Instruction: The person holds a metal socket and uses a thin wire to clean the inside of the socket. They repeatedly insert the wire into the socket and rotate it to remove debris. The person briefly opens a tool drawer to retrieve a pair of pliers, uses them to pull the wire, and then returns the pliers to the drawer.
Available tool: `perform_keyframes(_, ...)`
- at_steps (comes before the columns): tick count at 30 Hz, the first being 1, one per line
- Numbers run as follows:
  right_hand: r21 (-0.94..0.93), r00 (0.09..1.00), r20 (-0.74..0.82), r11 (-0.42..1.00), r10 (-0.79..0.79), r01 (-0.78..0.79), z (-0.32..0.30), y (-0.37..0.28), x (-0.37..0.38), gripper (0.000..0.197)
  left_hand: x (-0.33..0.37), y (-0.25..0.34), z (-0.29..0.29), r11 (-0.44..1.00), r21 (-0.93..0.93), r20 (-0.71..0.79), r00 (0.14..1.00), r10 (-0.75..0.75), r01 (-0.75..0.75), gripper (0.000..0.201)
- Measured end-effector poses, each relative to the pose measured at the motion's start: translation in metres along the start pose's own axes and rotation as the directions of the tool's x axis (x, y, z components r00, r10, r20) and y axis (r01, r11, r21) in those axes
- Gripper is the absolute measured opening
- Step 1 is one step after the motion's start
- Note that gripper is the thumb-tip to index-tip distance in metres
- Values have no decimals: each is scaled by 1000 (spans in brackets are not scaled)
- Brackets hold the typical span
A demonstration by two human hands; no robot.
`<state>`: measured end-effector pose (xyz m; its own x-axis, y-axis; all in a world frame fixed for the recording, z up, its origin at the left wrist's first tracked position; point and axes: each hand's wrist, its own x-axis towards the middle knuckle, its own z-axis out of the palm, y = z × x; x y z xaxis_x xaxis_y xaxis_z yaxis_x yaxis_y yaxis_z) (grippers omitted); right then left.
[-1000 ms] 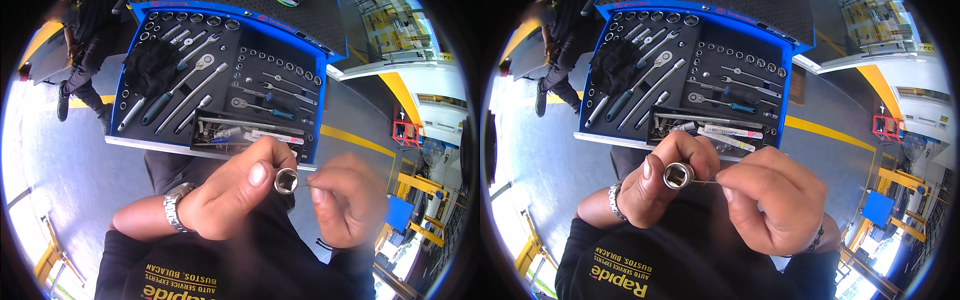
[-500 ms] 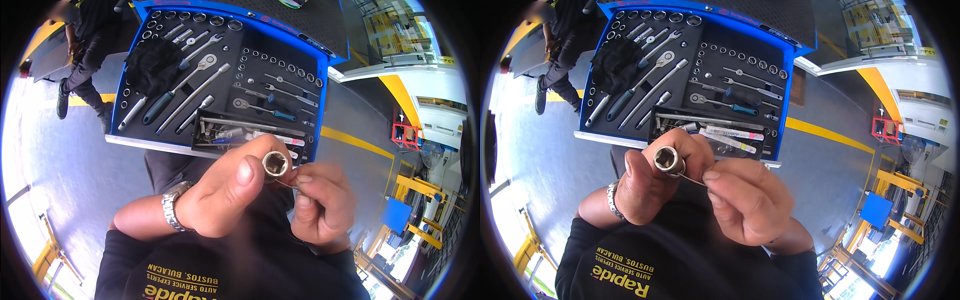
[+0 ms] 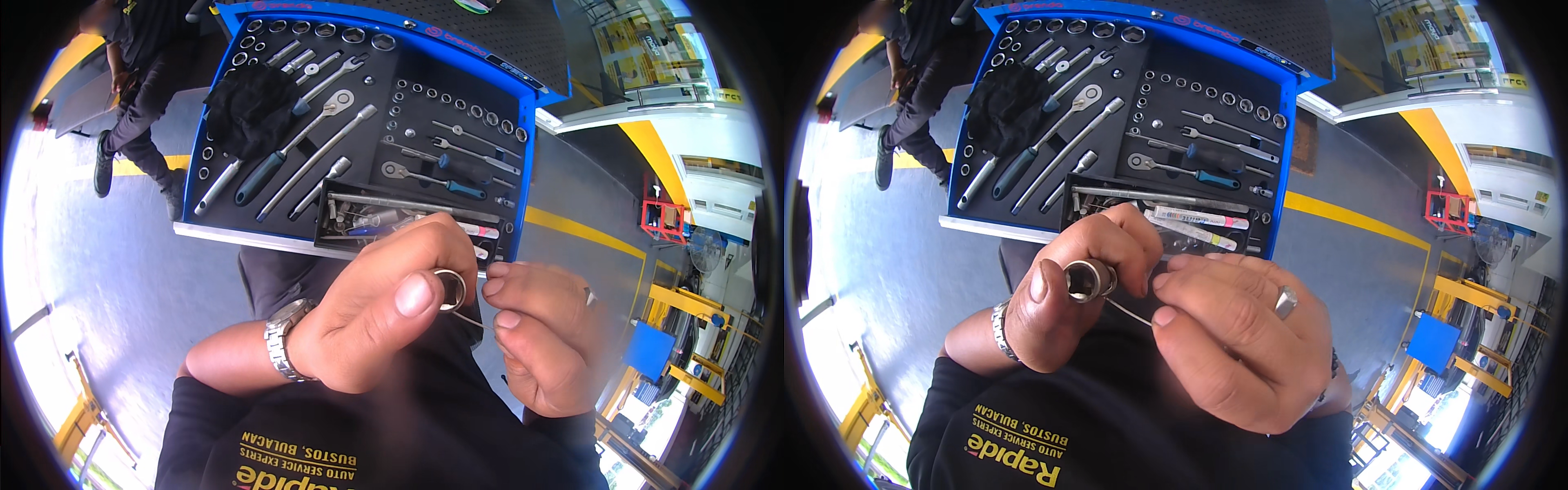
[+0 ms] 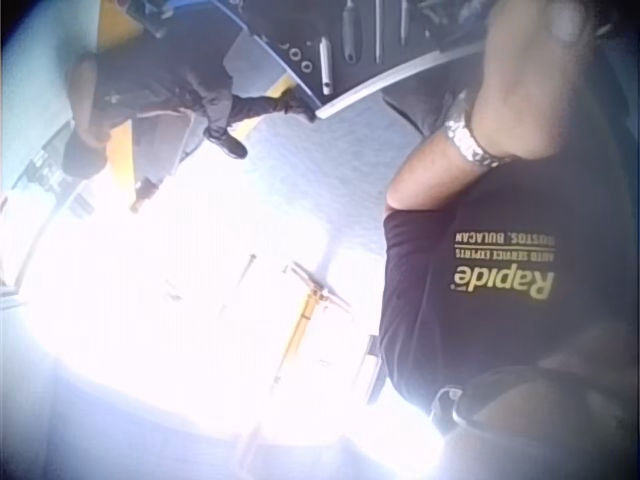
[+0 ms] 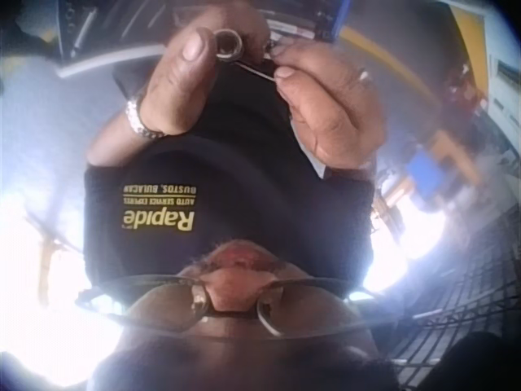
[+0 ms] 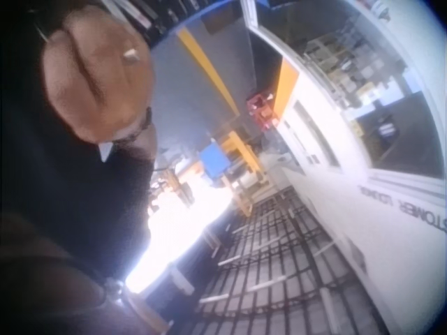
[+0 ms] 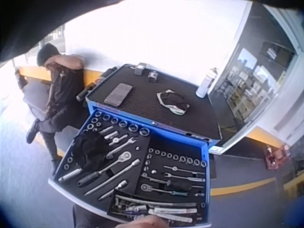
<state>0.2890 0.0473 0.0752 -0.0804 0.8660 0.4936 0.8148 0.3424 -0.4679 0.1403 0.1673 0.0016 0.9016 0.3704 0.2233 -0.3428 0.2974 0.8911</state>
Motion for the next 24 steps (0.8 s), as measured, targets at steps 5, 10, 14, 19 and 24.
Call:
perform_keyframes(5,-59,984,179,998,-26,37,-17,-1,13,27,0,3,-4,999,37,60,998,-10,7,68)
perform_keyframes(10,-72,980,194,996,-34,49,-14,-2,22,25,-1,4,-3,999,29,82,996,-25,22,67)
perform_keyframes(14,-88,964,256,992,-70,95,-18,-2,28,20,-3,2,-3,999,22,86,995,-44,43,67)
perform_keyframes(19,-318,904,401,903,-147,288,-25,-17,31,17,-3,-3,2,995,85,-6,998,-60,60,67)
perform_keyframes(24,-446,867,479,813,-137,375,-23,-25,32,14,0,-7,7,986,167,-41,999,-15,21,61)
